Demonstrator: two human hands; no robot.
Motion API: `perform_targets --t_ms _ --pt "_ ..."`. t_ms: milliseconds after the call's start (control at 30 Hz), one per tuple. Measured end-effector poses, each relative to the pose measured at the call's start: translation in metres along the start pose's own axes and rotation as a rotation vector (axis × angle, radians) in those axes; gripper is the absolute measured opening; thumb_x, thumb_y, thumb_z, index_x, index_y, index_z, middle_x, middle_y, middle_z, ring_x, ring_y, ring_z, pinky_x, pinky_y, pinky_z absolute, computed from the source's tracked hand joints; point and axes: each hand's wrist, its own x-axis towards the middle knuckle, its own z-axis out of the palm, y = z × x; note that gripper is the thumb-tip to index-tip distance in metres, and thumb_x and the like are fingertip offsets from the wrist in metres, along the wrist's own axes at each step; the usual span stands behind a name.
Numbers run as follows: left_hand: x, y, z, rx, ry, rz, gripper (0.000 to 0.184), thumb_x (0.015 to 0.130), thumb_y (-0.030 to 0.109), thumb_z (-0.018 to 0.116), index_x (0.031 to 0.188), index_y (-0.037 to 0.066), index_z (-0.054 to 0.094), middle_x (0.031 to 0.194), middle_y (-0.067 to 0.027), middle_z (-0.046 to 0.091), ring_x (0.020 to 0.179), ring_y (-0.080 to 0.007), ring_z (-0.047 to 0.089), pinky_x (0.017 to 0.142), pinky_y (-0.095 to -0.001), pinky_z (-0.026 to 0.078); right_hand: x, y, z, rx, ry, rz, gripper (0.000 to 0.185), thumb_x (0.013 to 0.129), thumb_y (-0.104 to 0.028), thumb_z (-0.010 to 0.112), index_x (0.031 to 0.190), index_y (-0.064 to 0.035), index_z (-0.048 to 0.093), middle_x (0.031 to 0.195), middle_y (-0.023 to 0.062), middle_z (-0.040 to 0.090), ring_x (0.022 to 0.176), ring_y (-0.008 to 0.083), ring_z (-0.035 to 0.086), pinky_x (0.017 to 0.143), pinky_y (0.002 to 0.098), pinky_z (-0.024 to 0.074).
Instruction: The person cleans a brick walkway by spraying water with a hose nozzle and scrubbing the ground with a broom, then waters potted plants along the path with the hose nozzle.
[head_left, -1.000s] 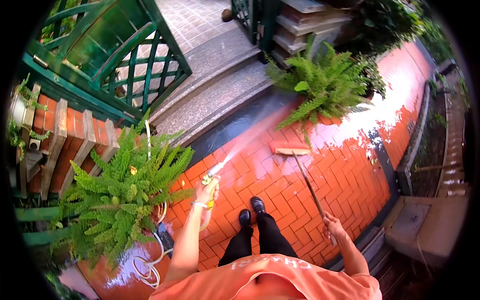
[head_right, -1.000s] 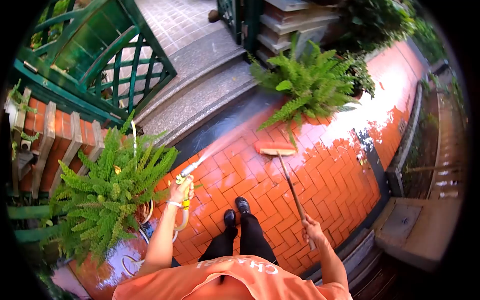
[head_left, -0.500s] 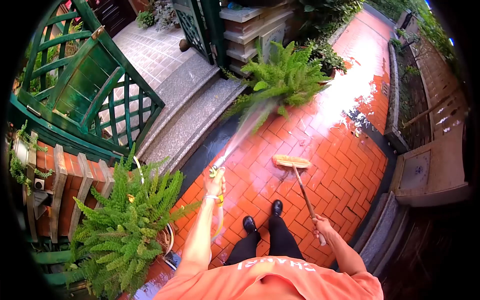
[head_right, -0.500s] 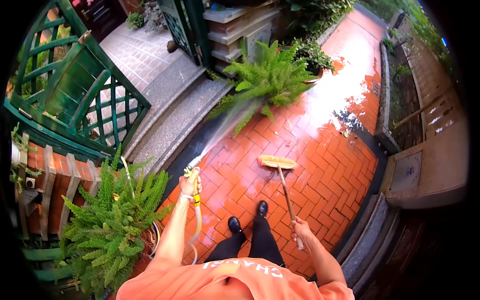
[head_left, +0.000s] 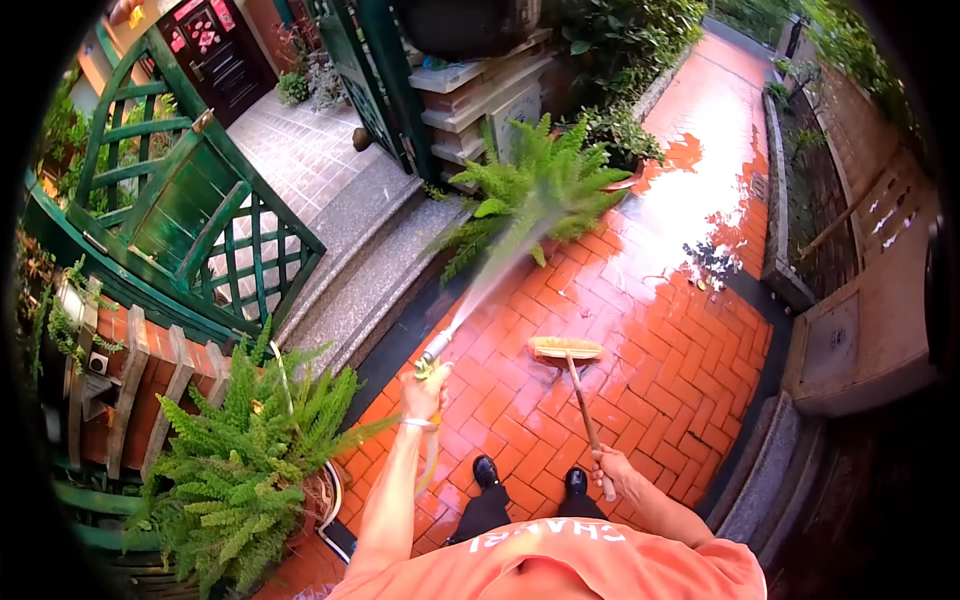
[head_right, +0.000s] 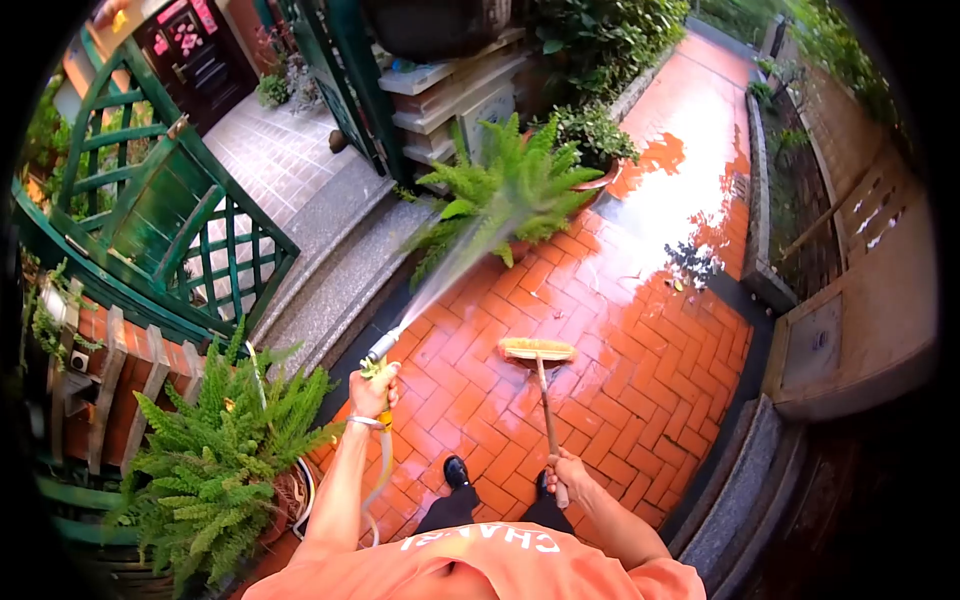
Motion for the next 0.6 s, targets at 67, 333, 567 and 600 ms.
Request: perform_targets --t_ms 67,333,567,600 --pt "-0.013 0.008 0.026 0.052 -0.006 0.037 0.023 0.084 0.015 0.065 0.07 -0.001 0.058 0.054 -0.004 0.051 0.041 -0.011 0.049 0.035 -0.0257 0.036 -0.003 0.0 -0.022 0.032 -0.025 -0.018 0.004 0.092 -0.009 0.045 0.092 -0.0122 0.043 0.056 0.0006 0.04 0.041 0.0095 0.038 0.035 0.0267 0.0348" --pt "-0.027 0.023 0.127 0.208 0.056 0.047 0.029 0.084 0.022 0.065 0.064 0.003 0.055 0.049 -0.0014 0.048 0.038 -0.0106 0.047 0.033 -0.0256 0.035 -0.017 -0.019 -0.146 0.416 -0.243 -0.004 0.003 0.09 -0.007 0.043 0.093 -0.0063 0.042 0.069 0.0022 0.047 0.049 0.0054 0.039 0.04 0.0174 0.0341" --pt "-0.031 0.06 0.21 0.345 0.019 0.075 0.041 0.086 0.033 0.064 0.058 0.005 0.051 0.046 -0.0029 0.047 0.036 -0.0118 0.047 0.033 -0.0276 0.035 -0.023 -0.012 -0.18 0.484 -0.285 0.032 0.002 0.089 -0.005 0.043 0.091 -0.0052 0.041 0.071 0.0054 0.051 0.048 0.0065 0.043 0.04 0.02 0.0378" --pt "-0.028 0.066 0.219 0.365 0.033 0.068 0.042 0.086 0.034 0.064 0.058 0.005 0.051 0.046 -0.0032 0.048 0.036 -0.0122 0.047 0.033 -0.0277 0.036 -0.02 -0.01 -0.181 0.491 -0.289 0.035 0.002 0.089 -0.005 0.043 0.091 -0.0052 0.041 0.071 0.0054 0.051 0.048 0.0065 0.043 0.04 0.02 0.0378"
